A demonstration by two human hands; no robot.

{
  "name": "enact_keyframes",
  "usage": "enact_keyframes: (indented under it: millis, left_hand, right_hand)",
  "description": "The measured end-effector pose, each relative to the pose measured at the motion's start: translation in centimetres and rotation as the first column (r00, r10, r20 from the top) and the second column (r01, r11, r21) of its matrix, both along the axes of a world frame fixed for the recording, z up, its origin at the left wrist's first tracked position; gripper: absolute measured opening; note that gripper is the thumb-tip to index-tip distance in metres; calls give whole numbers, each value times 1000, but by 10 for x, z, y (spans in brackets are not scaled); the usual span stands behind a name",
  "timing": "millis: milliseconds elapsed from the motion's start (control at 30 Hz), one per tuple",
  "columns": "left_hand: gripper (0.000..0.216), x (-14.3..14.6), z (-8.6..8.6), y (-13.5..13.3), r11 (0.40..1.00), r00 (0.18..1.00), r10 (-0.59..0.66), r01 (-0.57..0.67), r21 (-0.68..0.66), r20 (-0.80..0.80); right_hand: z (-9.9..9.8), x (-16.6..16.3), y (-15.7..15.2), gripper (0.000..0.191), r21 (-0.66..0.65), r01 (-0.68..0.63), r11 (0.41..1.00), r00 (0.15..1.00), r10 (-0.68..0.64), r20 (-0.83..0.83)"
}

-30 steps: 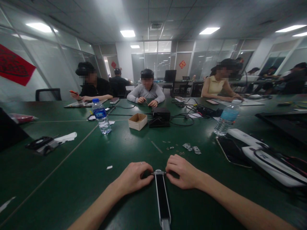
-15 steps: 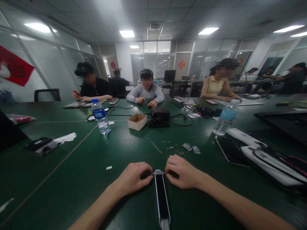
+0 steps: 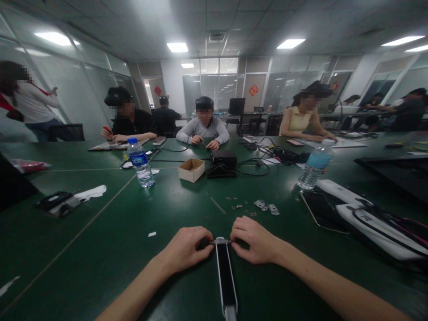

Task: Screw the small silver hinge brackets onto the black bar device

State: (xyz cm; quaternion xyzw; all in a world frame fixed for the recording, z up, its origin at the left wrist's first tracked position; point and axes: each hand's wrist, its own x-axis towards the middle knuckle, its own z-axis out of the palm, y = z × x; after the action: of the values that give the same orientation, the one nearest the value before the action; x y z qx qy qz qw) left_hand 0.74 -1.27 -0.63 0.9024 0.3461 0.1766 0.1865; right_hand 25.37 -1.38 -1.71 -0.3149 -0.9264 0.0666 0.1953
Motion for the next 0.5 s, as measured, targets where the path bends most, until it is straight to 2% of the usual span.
enact_keyframes:
  millis: [167, 333, 500]
  left_hand:
    - [11, 0, 0, 1, 1000, 1000, 5, -5, -1, -7]
    - [12, 0, -2, 2, 1000, 1000, 4, -4, -28, -9]
    - [12, -2, -3, 2, 999, 1000, 8, -8, -40, -10]
  right_hand:
    - [2, 4, 1, 6, 42, -7, 999, 1000, 6, 17]
    - [9, 24, 12, 12, 207, 62, 976, 998, -59, -22]
    - [20, 53, 25, 20, 380, 153, 912, 984, -175, 22]
